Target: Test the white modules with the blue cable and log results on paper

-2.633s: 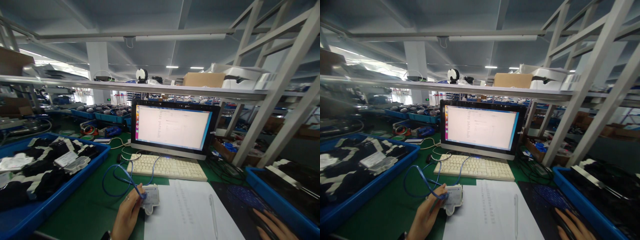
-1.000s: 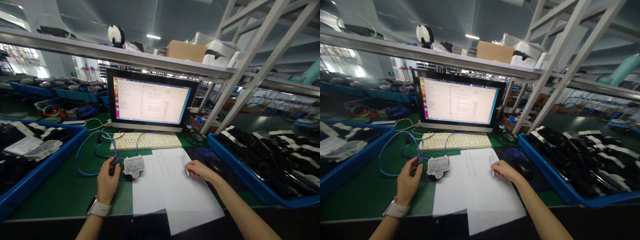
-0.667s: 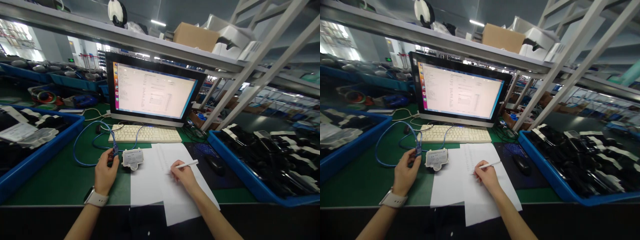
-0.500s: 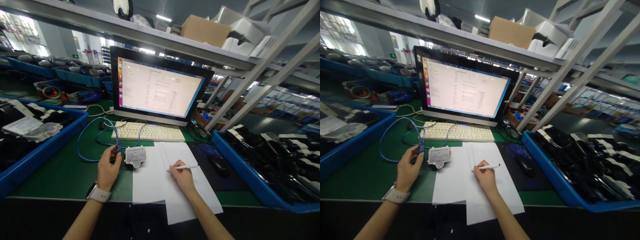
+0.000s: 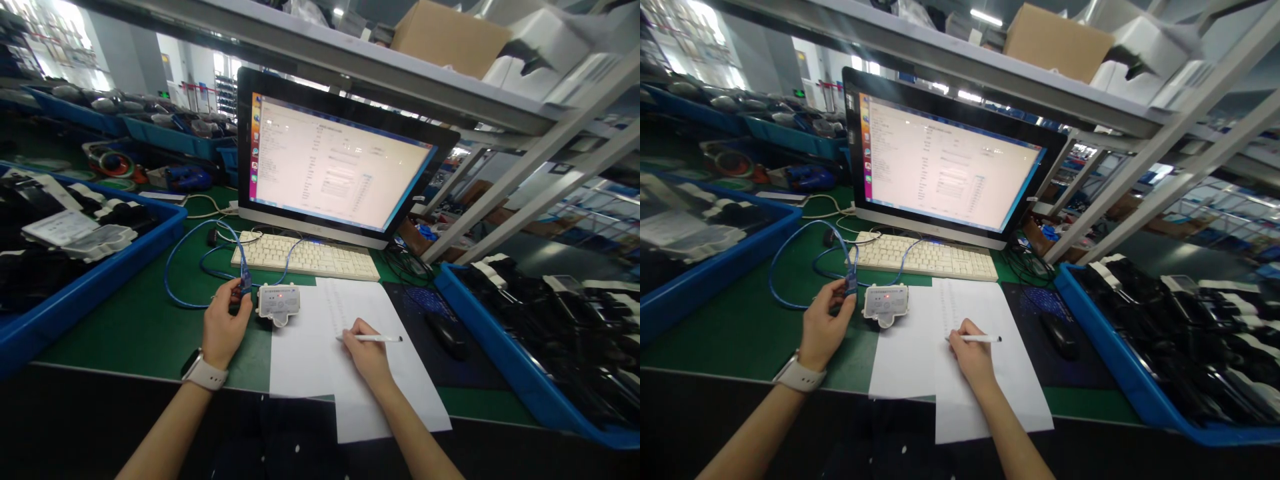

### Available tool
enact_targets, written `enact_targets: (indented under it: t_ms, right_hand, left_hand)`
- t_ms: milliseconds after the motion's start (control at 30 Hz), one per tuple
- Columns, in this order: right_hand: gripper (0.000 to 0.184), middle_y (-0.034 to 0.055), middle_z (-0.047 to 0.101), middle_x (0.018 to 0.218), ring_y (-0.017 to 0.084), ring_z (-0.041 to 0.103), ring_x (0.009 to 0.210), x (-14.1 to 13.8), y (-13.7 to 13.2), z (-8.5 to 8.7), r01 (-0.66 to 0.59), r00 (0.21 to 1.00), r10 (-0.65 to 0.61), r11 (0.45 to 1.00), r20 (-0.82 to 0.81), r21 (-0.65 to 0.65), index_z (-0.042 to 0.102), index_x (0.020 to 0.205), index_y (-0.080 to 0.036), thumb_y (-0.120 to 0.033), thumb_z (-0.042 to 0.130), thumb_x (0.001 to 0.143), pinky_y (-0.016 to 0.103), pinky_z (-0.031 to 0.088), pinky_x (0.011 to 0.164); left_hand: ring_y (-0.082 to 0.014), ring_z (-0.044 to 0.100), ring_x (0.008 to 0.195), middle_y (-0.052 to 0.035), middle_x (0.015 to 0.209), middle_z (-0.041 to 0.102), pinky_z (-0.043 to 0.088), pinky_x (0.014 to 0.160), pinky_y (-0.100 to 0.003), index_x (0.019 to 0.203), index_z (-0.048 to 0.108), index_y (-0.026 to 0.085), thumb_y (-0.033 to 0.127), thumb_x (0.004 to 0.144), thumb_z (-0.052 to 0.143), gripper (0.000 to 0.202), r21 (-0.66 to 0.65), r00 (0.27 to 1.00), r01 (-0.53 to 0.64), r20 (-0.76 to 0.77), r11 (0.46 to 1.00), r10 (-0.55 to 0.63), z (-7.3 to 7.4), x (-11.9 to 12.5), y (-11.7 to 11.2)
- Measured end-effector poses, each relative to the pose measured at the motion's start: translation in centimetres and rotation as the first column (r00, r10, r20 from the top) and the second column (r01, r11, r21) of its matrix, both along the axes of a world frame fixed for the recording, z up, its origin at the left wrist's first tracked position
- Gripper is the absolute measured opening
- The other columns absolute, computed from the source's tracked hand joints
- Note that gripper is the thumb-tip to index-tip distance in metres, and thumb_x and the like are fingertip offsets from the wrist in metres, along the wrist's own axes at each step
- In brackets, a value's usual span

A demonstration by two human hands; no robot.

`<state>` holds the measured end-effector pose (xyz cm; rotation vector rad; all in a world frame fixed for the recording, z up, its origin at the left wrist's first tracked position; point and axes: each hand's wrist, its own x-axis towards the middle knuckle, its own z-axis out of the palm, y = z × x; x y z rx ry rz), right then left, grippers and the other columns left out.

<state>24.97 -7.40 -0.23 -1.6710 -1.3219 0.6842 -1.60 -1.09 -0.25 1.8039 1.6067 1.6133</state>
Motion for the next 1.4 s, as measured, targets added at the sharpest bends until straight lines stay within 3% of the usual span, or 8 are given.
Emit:
enact_targets:
  t_ms: [900,1100,1300,1400]
  right_hand:
    - [0.025,-0.0059,0.043,0.043,0.012,0.040,0.045,0.2,0.0,-0.4,0.040,0.998,-0.040,0.999,0.048,0.008,0.037,0.053,-0.024,-0.032,0.051,0.072,0.025,0.031,0.047]
    - [0.024,-0.0065,0.037,0.043,0.012,0.037,0.046,0.1,0.2,0.0,0.053,0.993,-0.061,0.996,0.102,0.077,0.034,0.050,-0.024,-0.032,0.050,0.066,0.024,0.030,0.047]
    - [0.024,-0.0060,0.040,0.037,0.011,0.035,0.038,0.7,0.4,0.1,0.156,0.984,-0.151,0.986,-0.089,0.052,0.034,0.049,-0.025,-0.034,0.049,0.064,0.024,0.029,0.040]
    - [0.028,-0.0062,0.040,0.037,0.010,0.032,0.035,1.0,0.5,-0.7,0.143,0.982,-0.137,0.989,-0.129,0.039,0.035,0.049,-0.024,-0.038,0.052,0.066,0.023,0.026,0.038]
  left_hand:
    - [-0.0177,0.060,0.077,-0.0077,0.096,0.062,0.050,0.074,-0.032,0.108,0.055,0.015,0.034,0.082,0.049,0.032,-0.025,1.000,-0.001,0.009,1.000,0.001,0.3,0.1,-0.1]
    - [-0.0178,0.061,0.075,-0.0078,0.095,0.063,0.051,0.073,-0.032,0.106,0.055,0.014,0.034,0.081,0.050,0.032,-0.023,1.000,-0.006,0.022,1.000,0.007,0.2,0.1,-0.1]
    - [-0.0189,0.062,0.074,-0.0096,0.095,0.064,0.052,0.071,-0.033,0.105,0.056,0.013,0.034,0.081,0.049,0.033,-0.029,0.999,-0.009,0.045,1.000,0.010,0.4,0.1,-0.2]
    - [-0.0189,0.062,0.070,-0.0086,0.090,0.065,0.052,0.067,-0.033,0.103,0.057,0.015,0.035,0.081,0.049,0.031,-0.021,0.998,-0.023,0.058,1.000,0.024,0.3,0.2,-0.2]
